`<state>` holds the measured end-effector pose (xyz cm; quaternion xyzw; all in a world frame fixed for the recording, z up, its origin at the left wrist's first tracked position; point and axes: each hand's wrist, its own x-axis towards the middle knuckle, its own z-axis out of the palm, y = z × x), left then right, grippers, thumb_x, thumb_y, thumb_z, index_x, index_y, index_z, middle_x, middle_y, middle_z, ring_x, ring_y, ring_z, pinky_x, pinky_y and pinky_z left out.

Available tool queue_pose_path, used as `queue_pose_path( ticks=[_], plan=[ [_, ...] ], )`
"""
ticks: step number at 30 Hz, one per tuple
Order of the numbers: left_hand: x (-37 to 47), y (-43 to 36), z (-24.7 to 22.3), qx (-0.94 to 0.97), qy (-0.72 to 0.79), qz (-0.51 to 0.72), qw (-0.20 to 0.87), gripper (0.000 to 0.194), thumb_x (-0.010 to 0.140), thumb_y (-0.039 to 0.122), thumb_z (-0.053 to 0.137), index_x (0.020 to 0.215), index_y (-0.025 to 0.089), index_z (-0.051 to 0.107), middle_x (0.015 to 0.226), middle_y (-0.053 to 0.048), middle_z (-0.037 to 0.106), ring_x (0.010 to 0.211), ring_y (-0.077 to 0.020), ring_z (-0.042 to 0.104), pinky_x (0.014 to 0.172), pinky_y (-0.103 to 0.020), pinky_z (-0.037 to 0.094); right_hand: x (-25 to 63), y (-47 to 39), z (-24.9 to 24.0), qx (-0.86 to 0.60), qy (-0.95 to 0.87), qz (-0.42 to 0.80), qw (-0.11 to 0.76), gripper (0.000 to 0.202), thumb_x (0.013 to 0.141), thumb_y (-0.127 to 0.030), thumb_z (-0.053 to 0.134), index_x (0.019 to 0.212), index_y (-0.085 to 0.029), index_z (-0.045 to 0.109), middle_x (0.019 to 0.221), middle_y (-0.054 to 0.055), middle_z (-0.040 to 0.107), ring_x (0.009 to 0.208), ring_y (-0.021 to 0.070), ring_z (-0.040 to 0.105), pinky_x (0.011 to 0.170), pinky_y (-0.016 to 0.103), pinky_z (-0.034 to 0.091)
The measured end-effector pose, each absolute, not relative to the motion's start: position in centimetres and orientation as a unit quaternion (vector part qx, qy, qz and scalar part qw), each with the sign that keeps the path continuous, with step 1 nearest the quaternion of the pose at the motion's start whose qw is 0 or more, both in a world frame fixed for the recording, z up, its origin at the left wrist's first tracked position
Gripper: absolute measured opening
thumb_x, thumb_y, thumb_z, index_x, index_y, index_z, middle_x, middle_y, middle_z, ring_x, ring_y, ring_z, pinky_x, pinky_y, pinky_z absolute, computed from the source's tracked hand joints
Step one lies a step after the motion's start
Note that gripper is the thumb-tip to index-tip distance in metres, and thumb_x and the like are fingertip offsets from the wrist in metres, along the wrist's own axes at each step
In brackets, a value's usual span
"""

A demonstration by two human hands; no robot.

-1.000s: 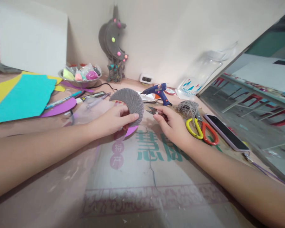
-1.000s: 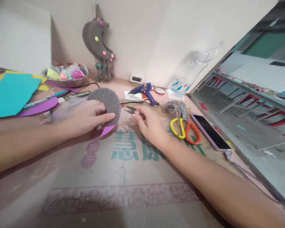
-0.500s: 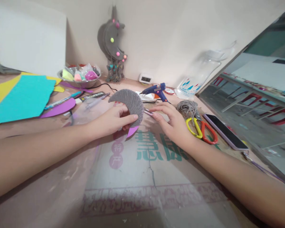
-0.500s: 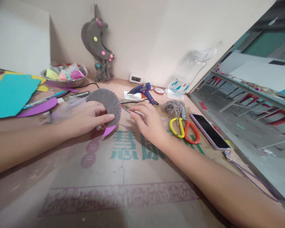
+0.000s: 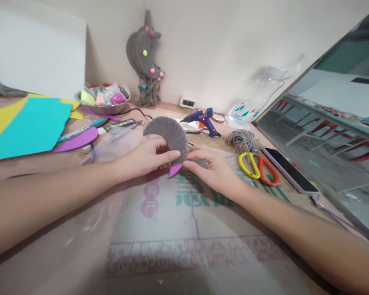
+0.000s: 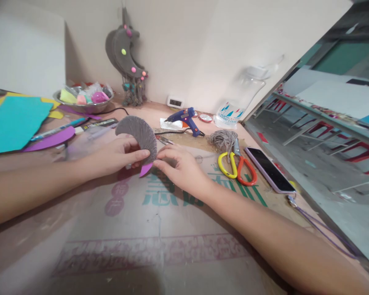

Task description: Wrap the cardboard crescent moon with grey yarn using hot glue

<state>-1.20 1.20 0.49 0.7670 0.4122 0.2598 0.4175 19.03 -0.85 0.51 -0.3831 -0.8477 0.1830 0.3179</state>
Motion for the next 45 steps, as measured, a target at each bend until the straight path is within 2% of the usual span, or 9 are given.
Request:
queue_pose_path(
  ticks=[5,10,14,24,28,32,39,42,45],
  plan=[
    [-1.2,1.1,0.6,0.774,0.426,0.273,0.380,0.041,0.082,0.052,0.047,0.063,0.016,0.051,0.052,0.001,0.051,0.046,-0.0097,0.046,0.045,-0.023,0.033,18.9,-1.1,1.1,-0.397,-0.836,0.190,0.327,0.011,0.084,-0.028,0.057,0.083,-0.020,0.064,0.092,0.003,0.066,0.090,0.0163,0.060,0.086,0.033,0.045],
    [-1.2,0.9,0.6,0.726,0.364,0.323,0.486,0.027,0.082,0.040,0.051,0.079,0.015,0.060,0.058,0.002,0.051,0.051,-0.0087,0.044,0.048,-0.022,0.033,19.0,-0.9,0.6,-0.400,-0.850,0.130,0.318,0.017,0.078,-0.034,0.064,0.086,-0.020,0.060,0.087,0.003,0.064,0.086,0.0179,0.059,0.079,0.033,0.045],
    [-1.1,0.6,0.5,0.694,0.328,0.343,0.542,0.017,0.078,0.032,0.059,0.084,0.017,0.061,0.064,0.002,0.053,0.054,-0.0080,0.044,0.051,-0.020,0.036,19.1,-0.9,0.2,-0.389,-0.869,0.055,0.299,0.009,0.083,-0.027,0.055,0.078,-0.019,0.054,0.076,0.002,0.058,0.075,0.0157,0.053,0.071,0.029,0.041],
    [-1.1,0.1,1.0,0.644,0.392,0.342,0.561,0.033,0.081,0.049,0.049,0.091,0.020,0.063,0.064,0.001,0.053,0.058,-0.0113,0.051,0.051,-0.021,0.039,19.7,-1.2,1.0,-0.315,-0.907,-0.175,0.220,0.013,0.086,-0.017,0.044,0.077,-0.018,0.054,0.071,0.004,0.057,0.072,0.0185,0.048,0.069,0.033,0.036],
    [-0.9,0.5,0.6,0.649,0.402,0.342,0.548,0.031,0.082,0.047,0.051,0.086,0.018,0.059,0.062,0.001,0.053,0.054,-0.0105,0.047,0.049,-0.021,0.036,20.0,-1.3,1.1,-0.288,-0.918,-0.164,0.219,0.011,0.087,-0.024,0.048,0.090,-0.017,0.055,0.079,0.006,0.060,0.081,0.0198,0.051,0.073,0.034,0.038],
    [-1.0,0.5,1.0,0.644,0.402,0.357,0.544,0.028,0.082,0.047,0.049,0.080,0.019,0.052,0.060,0.003,0.051,0.053,-0.0105,0.048,0.050,-0.021,0.037,20.5,-1.5,2.1,-0.274,-0.922,-0.142,0.232,0.028,0.084,-0.037,0.054,0.103,-0.016,0.053,0.093,0.010,0.062,0.089,0.0228,0.053,0.077,0.037,0.041],
    [-0.9,1.1,0.3,0.607,0.412,0.398,0.551,0.028,0.083,0.045,0.049,0.080,0.018,0.052,0.067,0.000,0.057,0.060,-0.0127,0.054,0.059,-0.024,0.044,22.6,1.4,3.5,-0.417,-0.840,-0.057,0.344,0.020,0.085,-0.026,0.052,0.102,-0.018,0.054,0.100,0.009,0.062,0.094,0.0209,0.057,0.084,0.038,0.045],
    [-0.7,1.2,0.1,0.605,0.413,0.402,0.549,0.027,0.082,0.044,0.051,0.075,0.018,0.053,0.064,0.000,0.058,0.058,-0.0121,0.053,0.058,-0.024,0.043,24.0,3.6,2.2,-0.488,-0.782,0.027,0.386,0.026,0.081,-0.027,0.053,0.105,-0.016,0.054,0.103,0.010,0.062,0.094,0.0206,0.058,0.084,0.040,0.047],
    [-0.7,1.0,0.5,0.604,0.420,0.385,0.557,0.026,0.080,0.041,0.055,0.071,0.017,0.054,0.060,0.001,0.056,0.054,-0.0112,0.051,0.054,-0.023,0.041,25.0,5.9,0.9,-0.517,-0.769,0.060,0.370,0.043,0.078,-0.029,0.056,0.119,-0.015,0.049,0.120,0.013,0.056,0.110,0.0233,0.054,0.095,0.045,0.041]
  ],
)
